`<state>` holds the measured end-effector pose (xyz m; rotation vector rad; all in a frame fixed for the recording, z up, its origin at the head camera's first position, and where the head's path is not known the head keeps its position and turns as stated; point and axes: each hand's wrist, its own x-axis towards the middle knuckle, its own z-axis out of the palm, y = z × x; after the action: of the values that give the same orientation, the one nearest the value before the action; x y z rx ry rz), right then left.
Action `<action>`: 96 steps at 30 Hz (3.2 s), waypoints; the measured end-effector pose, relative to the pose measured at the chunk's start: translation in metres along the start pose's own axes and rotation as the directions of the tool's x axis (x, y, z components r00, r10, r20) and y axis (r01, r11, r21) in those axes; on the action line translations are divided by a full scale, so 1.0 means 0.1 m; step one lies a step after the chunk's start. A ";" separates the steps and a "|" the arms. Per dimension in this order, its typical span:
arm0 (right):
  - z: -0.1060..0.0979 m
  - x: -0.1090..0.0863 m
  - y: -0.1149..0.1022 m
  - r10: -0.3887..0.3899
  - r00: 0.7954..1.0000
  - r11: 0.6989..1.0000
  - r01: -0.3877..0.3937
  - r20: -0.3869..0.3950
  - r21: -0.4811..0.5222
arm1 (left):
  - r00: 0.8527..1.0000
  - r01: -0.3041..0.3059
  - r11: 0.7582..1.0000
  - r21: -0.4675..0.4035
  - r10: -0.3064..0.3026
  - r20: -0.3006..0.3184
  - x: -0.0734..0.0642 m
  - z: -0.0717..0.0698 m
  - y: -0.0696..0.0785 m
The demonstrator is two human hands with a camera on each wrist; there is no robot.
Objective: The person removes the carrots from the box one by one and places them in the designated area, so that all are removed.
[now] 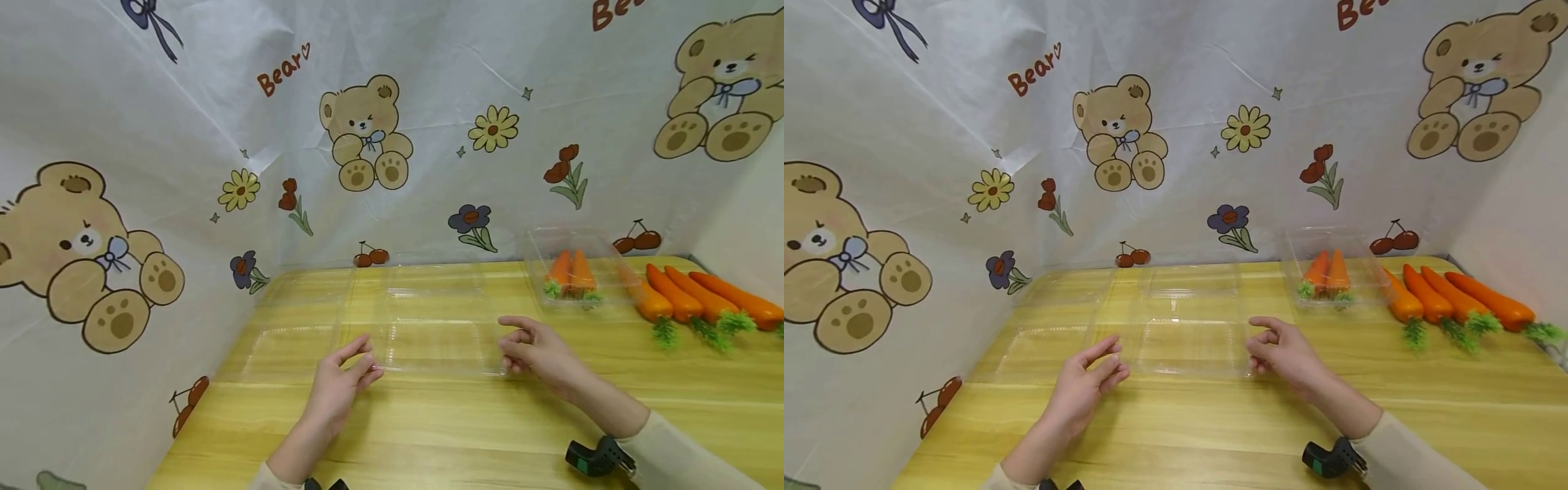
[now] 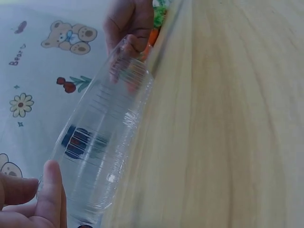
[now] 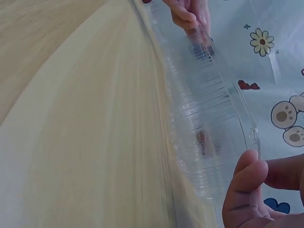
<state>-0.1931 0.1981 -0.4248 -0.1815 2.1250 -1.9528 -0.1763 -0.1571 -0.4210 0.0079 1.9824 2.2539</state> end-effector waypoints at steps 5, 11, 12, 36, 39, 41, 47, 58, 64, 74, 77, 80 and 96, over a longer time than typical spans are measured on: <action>0.10 0.07 -0.02 -0.016 1.000 1.000 0.016 -0.002 -0.009 | 0.999 0.029 1.000 -0.004 -0.029 0.037 -0.01 -0.11 0.08; 0.19 0.12 -0.03 0.000 1.000 1.000 0.000 -0.003 -0.015 | 0.999 0.040 0.999 0.029 -0.041 0.035 0.00 -0.22 0.16; 0.20 0.12 -0.03 0.003 1.000 1.000 -0.003 -0.007 -0.017 | 0.999 0.039 0.998 0.040 -0.040 0.024 0.00 -0.23 0.17; 0.49 0.32 -0.03 -0.002 1.000 0.999 0.002 -0.022 0.039 | 0.997 0.054 0.959 0.276 -0.035 -0.075 0.08 -0.60 0.30; 0.53 0.33 -0.04 -0.003 1.000 0.999 0.004 -0.025 0.041 | 0.997 0.048 0.938 0.345 -0.022 -0.079 0.06 -0.62 0.33; 0.55 0.33 -0.05 -0.002 1.000 0.999 0.004 -0.029 0.042 | 0.997 0.046 0.928 0.369 -0.020 -0.075 0.05 -0.64 0.33; 0.58 0.35 -0.05 -0.003 0.999 0.999 0.005 -0.036 0.039 | 0.998 0.062 0.934 0.351 -0.048 -0.049 0.05 -0.67 0.34; 0.61 0.40 -0.05 -0.004 1.000 0.999 0.005 -0.021 0.049 | 0.997 0.071 0.938 0.340 -0.062 -0.039 0.05 -0.73 0.37; 0.58 0.40 -0.04 -0.012 1.000 0.998 0.012 -0.004 0.063 | 0.998 0.044 0.951 0.305 -0.030 -0.052 0.05 -0.71 0.38; 0.33 0.32 -0.01 -0.005 1.000 0.999 0.006 -0.027 0.050 | 0.996 -0.062 0.971 0.229 0.074 -0.043 0.02 -0.50 0.40; 0.22 0.28 0.02 -0.002 1.000 0.999 0.003 -0.031 0.049 | 0.995 -0.087 0.972 0.219 0.095 -0.028 0.01 -0.42 0.39; 0.09 0.24 0.07 0.002 0.999 0.999 0.000 -0.039 0.053 | 0.995 -0.096 0.973 0.209 0.102 -0.016 0.00 -0.34 0.37; -0.43 0.07 0.18 0.046 0.989 0.961 -0.004 -0.143 0.277 | 0.970 -0.091 0.990 0.109 0.064 0.236 0.13 0.23 0.35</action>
<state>-0.2095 0.2398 -0.4403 0.0442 1.8978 -2.2834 -0.1906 -0.1369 -0.3848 0.3511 2.0176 2.0644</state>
